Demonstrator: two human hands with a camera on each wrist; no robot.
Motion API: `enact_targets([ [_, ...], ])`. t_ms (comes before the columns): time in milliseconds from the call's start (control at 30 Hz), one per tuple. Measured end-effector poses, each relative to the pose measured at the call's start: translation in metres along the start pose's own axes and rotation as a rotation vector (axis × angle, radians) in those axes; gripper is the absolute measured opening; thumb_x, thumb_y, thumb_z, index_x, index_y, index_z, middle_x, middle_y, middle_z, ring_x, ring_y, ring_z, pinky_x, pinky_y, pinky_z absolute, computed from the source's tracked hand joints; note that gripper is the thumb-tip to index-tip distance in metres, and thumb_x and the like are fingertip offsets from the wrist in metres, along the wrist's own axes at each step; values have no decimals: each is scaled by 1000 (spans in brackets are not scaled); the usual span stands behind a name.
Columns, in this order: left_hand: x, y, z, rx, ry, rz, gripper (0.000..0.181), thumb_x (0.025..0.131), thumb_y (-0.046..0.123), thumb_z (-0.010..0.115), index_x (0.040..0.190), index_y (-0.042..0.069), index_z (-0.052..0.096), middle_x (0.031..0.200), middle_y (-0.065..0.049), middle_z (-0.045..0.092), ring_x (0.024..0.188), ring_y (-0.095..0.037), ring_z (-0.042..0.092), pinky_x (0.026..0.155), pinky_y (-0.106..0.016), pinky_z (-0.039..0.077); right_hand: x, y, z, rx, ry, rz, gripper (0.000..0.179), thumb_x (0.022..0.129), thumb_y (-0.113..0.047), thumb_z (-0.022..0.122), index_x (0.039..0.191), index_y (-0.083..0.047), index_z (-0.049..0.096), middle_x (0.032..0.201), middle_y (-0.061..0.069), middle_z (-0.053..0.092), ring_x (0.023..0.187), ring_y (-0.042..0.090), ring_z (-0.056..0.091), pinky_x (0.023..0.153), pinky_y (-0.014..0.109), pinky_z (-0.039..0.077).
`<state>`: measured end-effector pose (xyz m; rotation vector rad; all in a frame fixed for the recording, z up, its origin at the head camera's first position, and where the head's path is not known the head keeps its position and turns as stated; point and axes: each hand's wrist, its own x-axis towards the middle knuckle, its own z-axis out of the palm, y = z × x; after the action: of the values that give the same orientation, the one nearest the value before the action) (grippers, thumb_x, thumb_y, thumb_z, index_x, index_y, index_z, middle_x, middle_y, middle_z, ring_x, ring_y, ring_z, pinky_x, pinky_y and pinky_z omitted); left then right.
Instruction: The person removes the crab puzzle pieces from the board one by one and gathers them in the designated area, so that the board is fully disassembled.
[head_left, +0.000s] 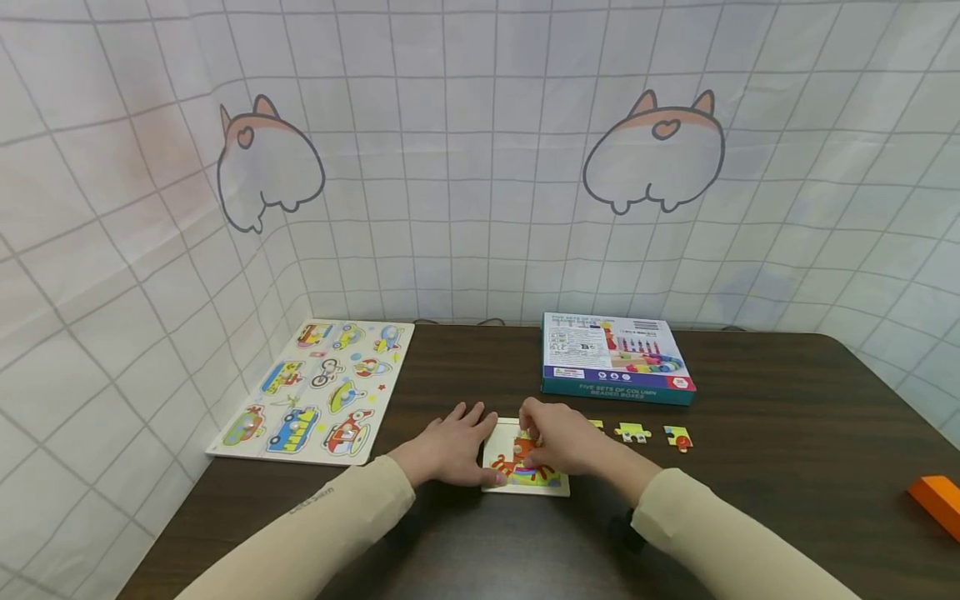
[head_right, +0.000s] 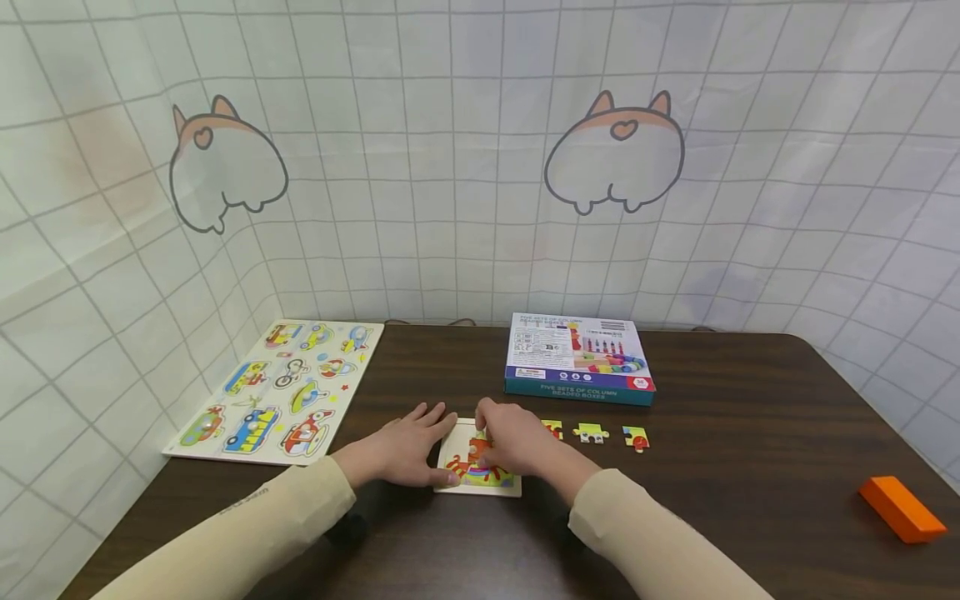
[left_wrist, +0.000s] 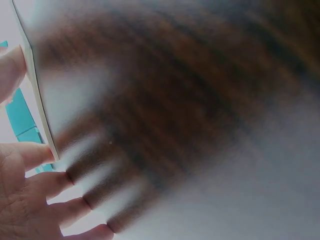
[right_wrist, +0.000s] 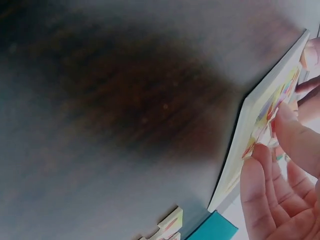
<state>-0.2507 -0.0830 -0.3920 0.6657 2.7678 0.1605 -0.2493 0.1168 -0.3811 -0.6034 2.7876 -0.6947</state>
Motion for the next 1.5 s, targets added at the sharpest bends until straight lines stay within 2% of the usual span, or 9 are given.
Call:
enact_targets([
  [167,-2,0,0,-11,6,0,91,87,58,72,159,13,38,168,-13,30,155,-39,27,119,-62,33,-3,1,-2,28,37,-19,25,88,-10,80,100,-15,59,88,0,65,76,16,57,72,32,53],
  [333,-3,0,0,-17,7,-1,92,87,58,72,159,12,38,168,-13,30,156,-39,27,119,-62,32,-9,6,-8,140,38,-29,20,91,-7,76,99,-13,59,88,1,62,79,16,57,72,30,53],
  [467,-4,0,1,-15,2,-6,92,87,58,71,160,13,36,169,-12,29,156,-39,26,120,-61,31,-16,15,-16,222,42,-52,17,94,-4,71,103,-9,58,87,3,64,81,15,65,73,30,55],
  [567,-4,0,2,-11,1,-4,93,88,59,71,160,13,35,169,-12,28,156,-38,26,120,-60,31,-23,27,-25,236,53,-43,12,97,-3,67,104,-7,58,87,4,66,79,17,67,72,31,56],
  [833,-3,0,1,4,-1,7,94,87,60,70,160,13,35,169,-12,28,156,-38,26,120,-61,31,-50,72,-46,181,103,10,10,97,-3,66,106,-4,62,90,5,69,77,16,65,74,34,60],
  [1067,-1,-1,2,3,-2,7,94,87,61,69,161,14,34,169,-12,28,156,-38,25,121,-60,31,-71,105,-53,126,98,78,14,96,-7,69,108,-1,65,86,2,69,74,14,63,70,33,56],
  [1267,-1,-2,2,-7,1,6,94,87,61,70,161,14,34,169,-11,27,157,-38,24,121,-60,30,-79,119,-53,106,68,115,14,95,-9,70,106,-2,65,83,0,69,73,15,62,70,33,55],
  [1500,-1,-2,1,0,-1,5,94,87,61,70,161,14,34,169,-12,27,157,-39,24,121,-61,30,-81,124,-50,98,49,116,14,95,-11,71,107,-4,68,83,0,69,72,15,62,69,33,54],
])
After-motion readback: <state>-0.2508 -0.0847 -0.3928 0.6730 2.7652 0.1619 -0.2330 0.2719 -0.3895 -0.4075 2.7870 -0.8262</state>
